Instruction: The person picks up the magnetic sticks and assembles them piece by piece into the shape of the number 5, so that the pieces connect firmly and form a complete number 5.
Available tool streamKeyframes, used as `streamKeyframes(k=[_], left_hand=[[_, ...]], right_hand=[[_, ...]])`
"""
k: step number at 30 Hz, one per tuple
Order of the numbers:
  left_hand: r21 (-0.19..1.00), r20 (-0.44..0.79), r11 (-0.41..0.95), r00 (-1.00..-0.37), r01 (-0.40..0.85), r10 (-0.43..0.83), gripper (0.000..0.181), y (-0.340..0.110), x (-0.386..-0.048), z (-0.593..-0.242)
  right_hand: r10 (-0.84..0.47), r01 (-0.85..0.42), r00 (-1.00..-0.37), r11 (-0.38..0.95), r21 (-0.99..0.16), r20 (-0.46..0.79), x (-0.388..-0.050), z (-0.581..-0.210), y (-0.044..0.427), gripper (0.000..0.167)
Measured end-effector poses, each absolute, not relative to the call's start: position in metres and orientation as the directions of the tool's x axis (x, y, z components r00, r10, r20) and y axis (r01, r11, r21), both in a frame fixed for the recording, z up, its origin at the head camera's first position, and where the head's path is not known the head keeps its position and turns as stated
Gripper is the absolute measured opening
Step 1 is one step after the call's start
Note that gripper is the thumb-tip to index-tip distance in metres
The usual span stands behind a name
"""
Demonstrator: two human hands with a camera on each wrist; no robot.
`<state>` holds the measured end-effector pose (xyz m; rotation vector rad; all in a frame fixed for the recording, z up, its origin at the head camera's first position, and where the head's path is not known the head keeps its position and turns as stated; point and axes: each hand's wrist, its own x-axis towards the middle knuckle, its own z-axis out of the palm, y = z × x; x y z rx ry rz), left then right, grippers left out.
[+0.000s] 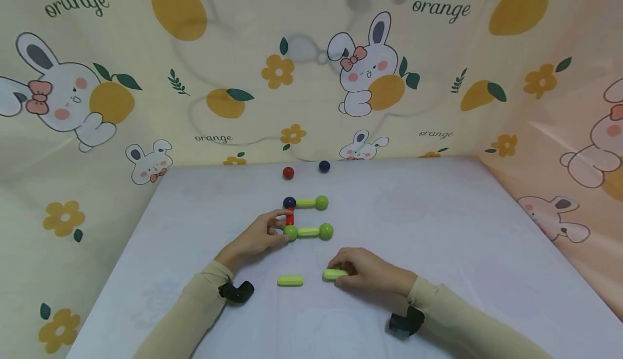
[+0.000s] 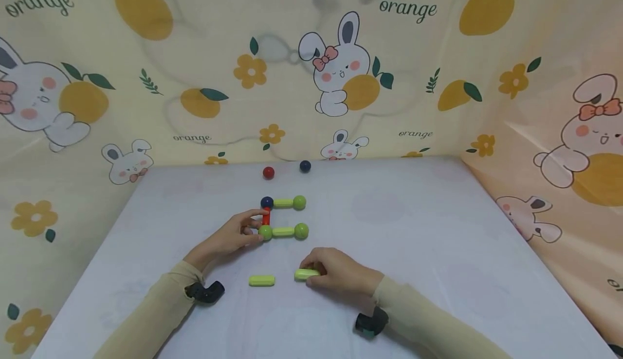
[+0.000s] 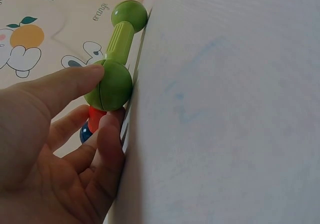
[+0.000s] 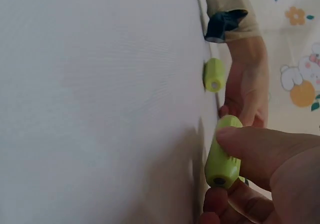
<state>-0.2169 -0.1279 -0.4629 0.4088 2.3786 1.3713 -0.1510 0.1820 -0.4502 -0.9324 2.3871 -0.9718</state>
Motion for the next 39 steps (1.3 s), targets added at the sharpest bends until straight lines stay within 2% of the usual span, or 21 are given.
streamKeyframes(k=[17,27,39], left_hand=[[0.869,-0.166,0.489,-0.887,0.076,0.432,0.062,-0.128,-0.218,-0.462],[0.868,-0.164,0.491,-0.888,0.077,0.429,0.063,-0.128,-0.217,-0.463],[0.865,-0.174,0.499,-0.901,0.053,0.396,0.063,-0.124,-0.213,-0.463]], right_hand=[[-0.554,-0.256,-0.826,0.528,-0.810,-0.100,-0.168,-0.456,0.177,0.015],[-0.459,-0.119,-0.875,0.513,-0.850,-0.154,-0.179,-0.461,0.168,0.026],[-0.418,-0.035,-0.885,0.495,-0.868,-0.202,-0.184,-0.463,0.162,0.031]])
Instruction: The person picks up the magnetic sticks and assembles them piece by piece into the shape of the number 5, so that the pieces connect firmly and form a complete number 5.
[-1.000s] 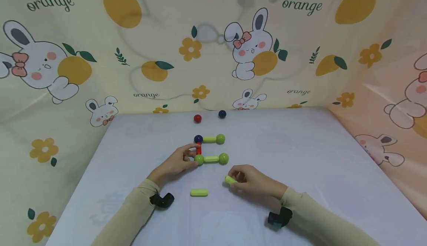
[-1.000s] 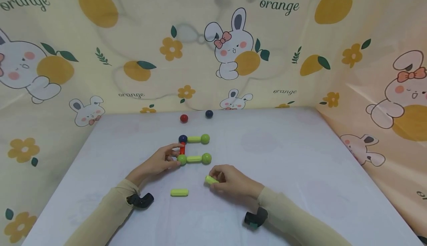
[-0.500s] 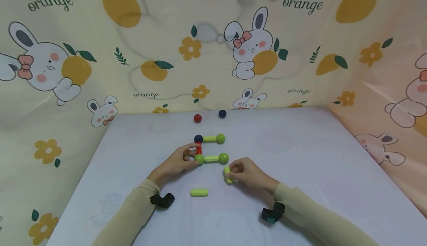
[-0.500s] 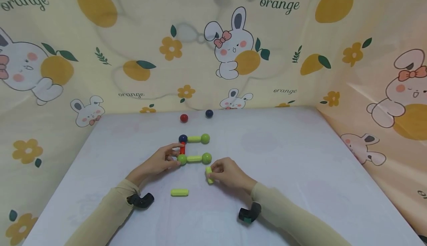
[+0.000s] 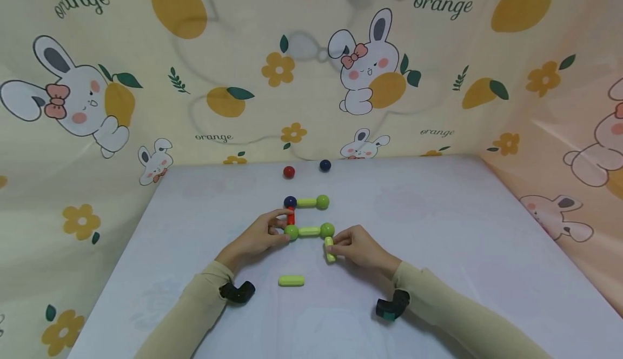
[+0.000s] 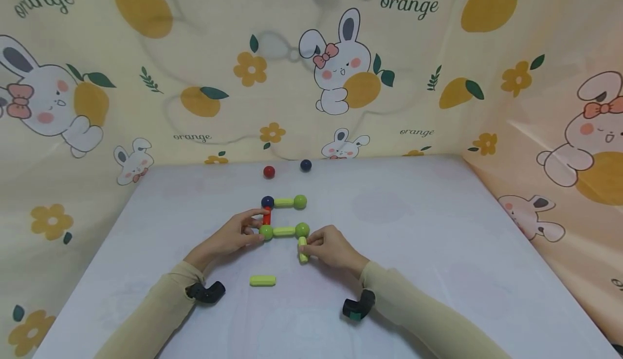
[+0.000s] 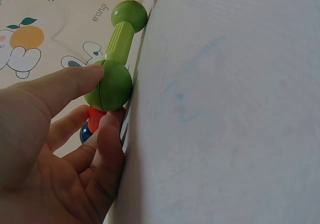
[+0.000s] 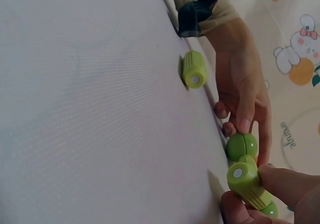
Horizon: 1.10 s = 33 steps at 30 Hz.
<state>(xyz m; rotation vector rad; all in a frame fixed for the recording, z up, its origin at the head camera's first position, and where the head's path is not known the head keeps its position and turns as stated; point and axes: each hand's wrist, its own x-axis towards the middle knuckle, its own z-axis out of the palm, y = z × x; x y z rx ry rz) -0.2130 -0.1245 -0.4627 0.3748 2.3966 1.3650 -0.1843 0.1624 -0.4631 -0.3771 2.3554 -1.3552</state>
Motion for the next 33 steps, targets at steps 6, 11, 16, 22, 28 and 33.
streamKeyframes(k=[6,11,16,22,28,33], left_hand=[[0.865,-0.178,0.499,-0.903,0.046,0.392,0.063,-0.1242,-0.2139,-0.4639],[0.865,-0.164,0.498,-0.897,0.069,0.410,0.063,-0.1258,-0.2138,-0.4629],[0.861,-0.162,0.503,-0.894,0.079,0.417,0.062,-0.1264,-0.2132,-0.4621],[0.861,-0.161,0.503,-0.896,0.077,0.414,0.062,-0.1263,-0.2143,-0.4626],[0.865,-0.165,0.497,-0.895,0.071,0.415,0.062,-0.1266,-0.2145,-0.4613],[0.872,-0.167,0.484,-0.890,0.067,0.424,0.062,-0.1262,-0.2158,-0.4623]], right_hand=[[-0.412,-0.013,-0.886,0.482,-0.876,-0.214,-0.1846,-0.4623,0.1625,0.032],[-0.404,0.004,-0.886,0.484,-0.875,-0.228,-0.1847,-0.4609,0.1618,0.031],[-0.387,0.011,-0.892,0.501,-0.865,-0.235,-0.1856,-0.4606,0.1613,0.031],[-0.382,-0.001,-0.897,0.505,-0.863,-0.223,-0.1869,-0.4596,0.1613,0.033],[-0.396,-0.003,-0.892,0.489,-0.872,-0.219,-0.1883,-0.4591,0.1617,0.035],[-0.370,0.018,-0.899,0.506,-0.863,-0.236,-0.1879,-0.4587,0.1611,0.041]])
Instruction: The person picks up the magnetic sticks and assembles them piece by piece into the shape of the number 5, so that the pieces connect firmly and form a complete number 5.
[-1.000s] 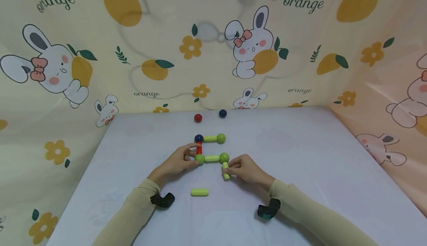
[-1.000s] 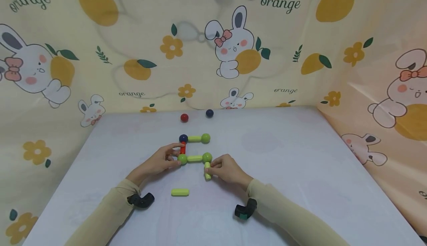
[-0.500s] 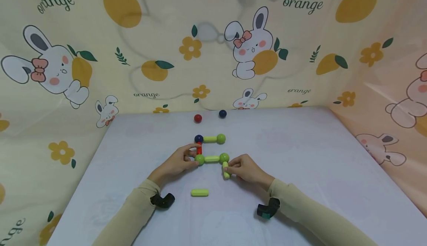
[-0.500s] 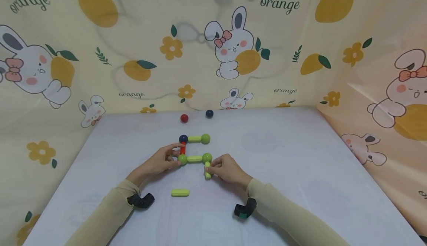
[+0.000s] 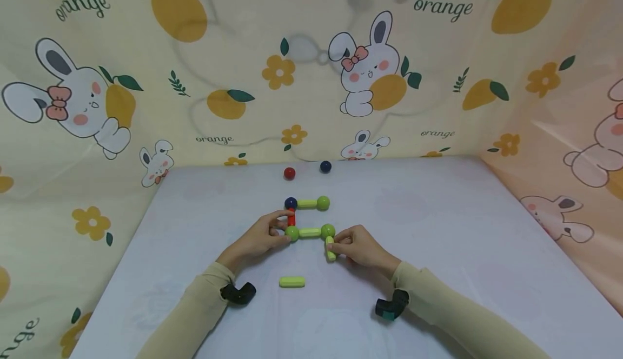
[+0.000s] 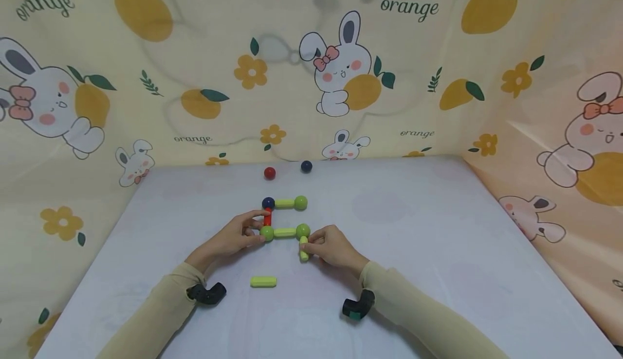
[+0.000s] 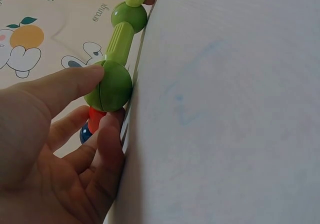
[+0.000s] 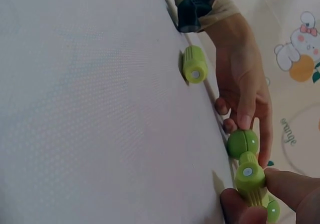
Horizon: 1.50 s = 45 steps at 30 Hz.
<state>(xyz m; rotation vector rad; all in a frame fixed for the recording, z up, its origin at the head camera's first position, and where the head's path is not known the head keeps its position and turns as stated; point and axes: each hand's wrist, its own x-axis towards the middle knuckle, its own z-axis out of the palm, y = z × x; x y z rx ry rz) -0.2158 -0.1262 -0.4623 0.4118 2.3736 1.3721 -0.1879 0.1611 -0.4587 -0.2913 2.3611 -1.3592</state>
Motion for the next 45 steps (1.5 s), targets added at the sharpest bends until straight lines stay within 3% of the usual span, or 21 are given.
streamKeyframes(k=[9,21,28,45], left_hand=[[0.876,-0.163,0.477,-0.892,0.066,0.422,0.062,-0.125,-0.215,-0.462],[0.882,-0.134,0.460,-0.885,0.099,0.446,0.063,-0.126,-0.215,-0.463],[0.873,-0.147,0.479,-0.889,0.090,0.434,0.063,-0.125,-0.215,-0.463],[0.877,-0.170,0.476,-0.890,0.059,0.422,0.063,-0.125,-0.215,-0.462]], right_hand=[[-0.358,0.039,-0.899,0.506,-0.862,-0.251,-0.187,-0.460,0.163,0.045],[-0.366,0.018,-0.897,0.528,-0.849,-0.247,-0.192,-0.454,0.174,0.038],[-0.342,0.004,-0.914,0.527,-0.850,-0.217,-0.206,-0.445,0.182,0.033],[-0.316,-0.029,-0.935,0.519,-0.854,-0.161,-0.257,-0.437,0.186,0.042]])
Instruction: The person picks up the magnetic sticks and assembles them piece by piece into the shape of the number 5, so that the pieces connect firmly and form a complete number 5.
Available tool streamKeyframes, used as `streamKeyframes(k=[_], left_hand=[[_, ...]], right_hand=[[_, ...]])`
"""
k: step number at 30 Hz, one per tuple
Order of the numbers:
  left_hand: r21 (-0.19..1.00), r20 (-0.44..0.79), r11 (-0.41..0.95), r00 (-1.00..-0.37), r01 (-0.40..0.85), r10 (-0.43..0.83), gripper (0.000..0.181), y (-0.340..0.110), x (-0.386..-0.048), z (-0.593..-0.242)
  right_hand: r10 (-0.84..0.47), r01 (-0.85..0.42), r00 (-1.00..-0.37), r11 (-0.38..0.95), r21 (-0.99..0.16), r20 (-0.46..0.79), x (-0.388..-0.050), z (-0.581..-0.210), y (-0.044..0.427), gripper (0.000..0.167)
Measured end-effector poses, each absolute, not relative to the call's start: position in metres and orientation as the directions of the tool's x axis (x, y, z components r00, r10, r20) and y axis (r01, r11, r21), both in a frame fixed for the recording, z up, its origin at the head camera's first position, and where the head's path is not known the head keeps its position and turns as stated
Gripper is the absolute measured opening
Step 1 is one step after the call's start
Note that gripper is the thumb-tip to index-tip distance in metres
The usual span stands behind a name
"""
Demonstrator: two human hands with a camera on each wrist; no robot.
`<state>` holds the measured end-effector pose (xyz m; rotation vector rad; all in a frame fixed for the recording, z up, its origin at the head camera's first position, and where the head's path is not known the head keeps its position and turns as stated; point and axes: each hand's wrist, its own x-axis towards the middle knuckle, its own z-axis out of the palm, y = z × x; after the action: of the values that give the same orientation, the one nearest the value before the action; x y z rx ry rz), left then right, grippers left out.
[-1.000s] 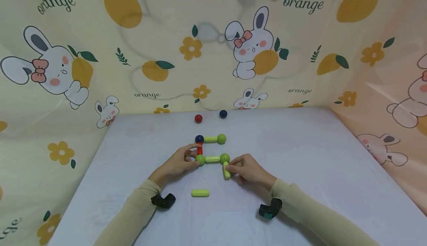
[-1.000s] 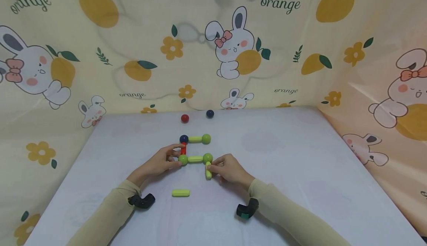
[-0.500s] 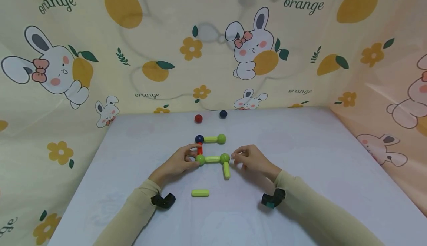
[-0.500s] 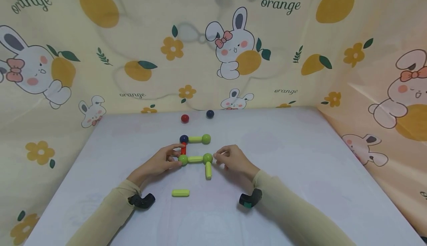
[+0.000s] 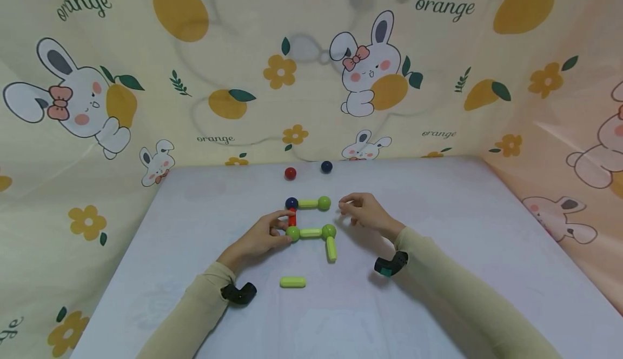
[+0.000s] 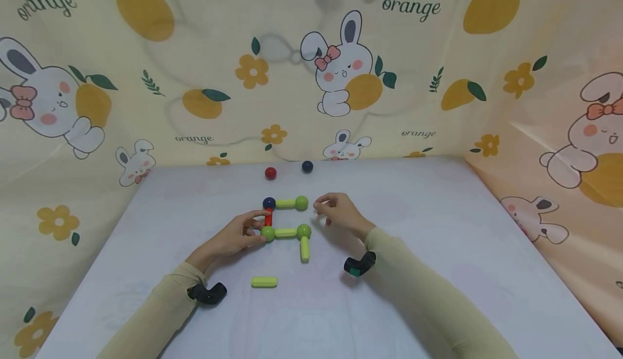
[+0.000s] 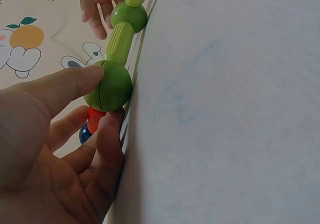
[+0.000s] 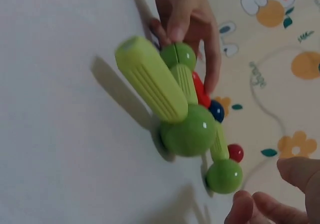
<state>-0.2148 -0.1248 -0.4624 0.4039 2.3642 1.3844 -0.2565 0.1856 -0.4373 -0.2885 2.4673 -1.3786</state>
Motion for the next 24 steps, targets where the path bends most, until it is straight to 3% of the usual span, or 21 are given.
streamKeyframes(k=[24], left_hand=[[0.885,-0.167,0.462,-0.897,0.046,0.408,0.063,-0.126,-0.216,-0.465]], right_hand=[[-0.303,-0.077,-0.948,0.528,-0.846,-0.103,-0.333,-0.438,0.163,0.044]])
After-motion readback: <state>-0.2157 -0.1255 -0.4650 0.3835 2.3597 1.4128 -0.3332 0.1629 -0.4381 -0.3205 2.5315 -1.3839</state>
